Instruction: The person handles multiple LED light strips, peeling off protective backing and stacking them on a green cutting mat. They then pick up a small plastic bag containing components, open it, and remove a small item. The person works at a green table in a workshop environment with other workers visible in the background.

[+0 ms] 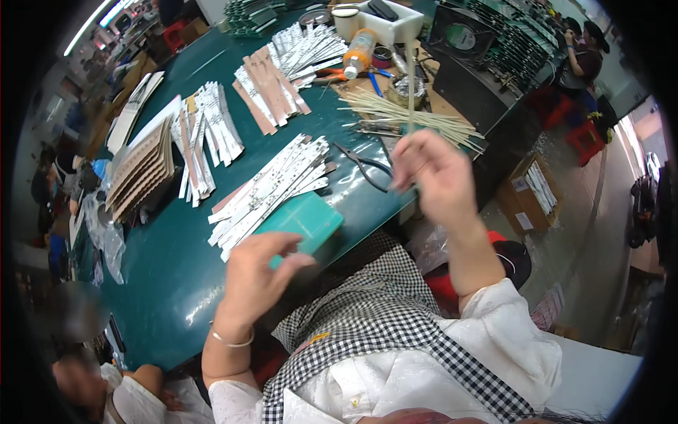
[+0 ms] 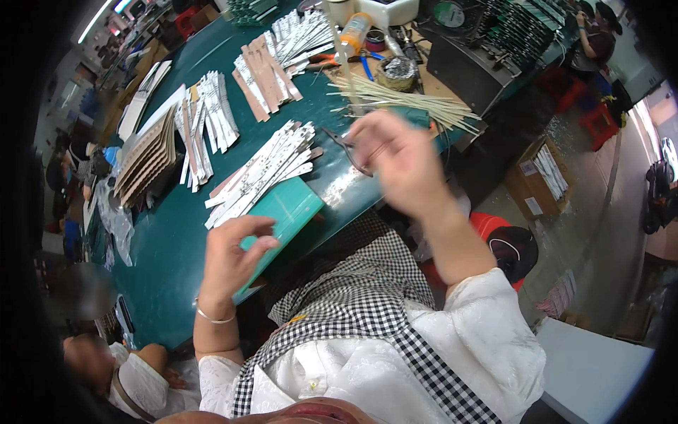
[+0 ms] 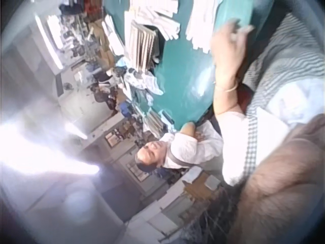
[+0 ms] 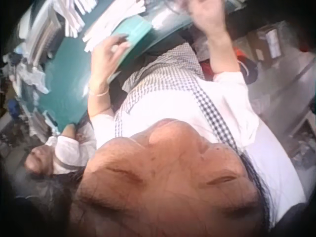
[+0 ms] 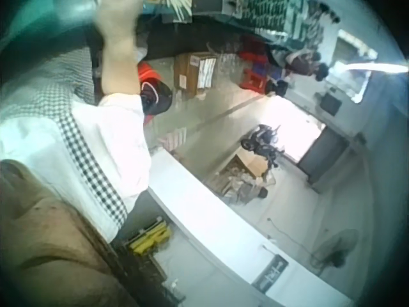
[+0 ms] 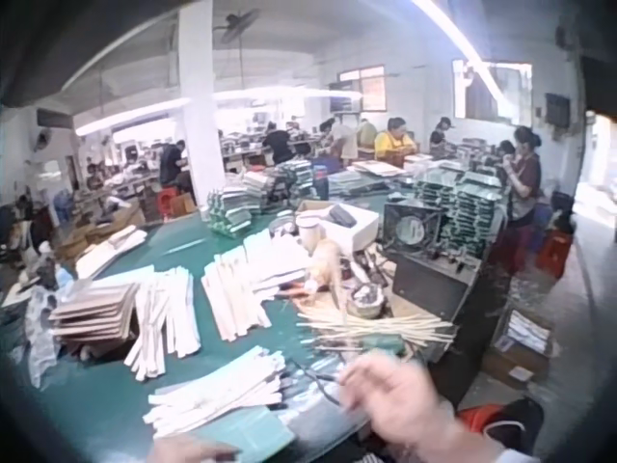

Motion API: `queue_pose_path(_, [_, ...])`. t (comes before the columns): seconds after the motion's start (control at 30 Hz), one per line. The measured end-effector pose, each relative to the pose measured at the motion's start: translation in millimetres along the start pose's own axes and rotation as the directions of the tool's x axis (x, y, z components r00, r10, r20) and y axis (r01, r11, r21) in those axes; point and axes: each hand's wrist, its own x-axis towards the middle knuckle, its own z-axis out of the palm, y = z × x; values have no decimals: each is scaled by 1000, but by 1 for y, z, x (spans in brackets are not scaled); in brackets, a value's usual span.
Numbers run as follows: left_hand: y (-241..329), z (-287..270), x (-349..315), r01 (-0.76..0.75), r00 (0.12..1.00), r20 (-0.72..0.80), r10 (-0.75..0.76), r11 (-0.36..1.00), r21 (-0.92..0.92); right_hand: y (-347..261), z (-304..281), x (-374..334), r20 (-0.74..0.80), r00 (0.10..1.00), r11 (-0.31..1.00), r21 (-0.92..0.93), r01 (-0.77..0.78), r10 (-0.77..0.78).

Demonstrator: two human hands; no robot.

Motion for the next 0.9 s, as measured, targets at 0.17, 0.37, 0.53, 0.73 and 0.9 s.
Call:
queue_pose_path(0.17, [-37, -27, -14, 150, 989, -15, -150, 989, 0, 42, -112, 58, -81, 991, 652, -758, 5, -102])
queue_pose_path(0.37, [-38, -16, -23, 212, 976, 52, -213, 977, 19, 125, -153, 90, 176, 982, 446, -886, 130, 65])
queue_pose_path(0.53, [-42, -22, -32, 253, 966, 29, -256, 964, 80, 107, -151, 113, 140, 911, 537, -838, -101, 389])
queue_pose_path(0.73, [-50, -19, -30, 264, 964, 5, -266, 959, 108, 112, -144, 131, 226, 858, 474, -880, -23, 461])
queue_pose_path(0.9, [-53, -25, -38, 281, 960, -29, -279, 953, 112, 104, -131, 134, 230, 826, 297, -951, 80, 515])
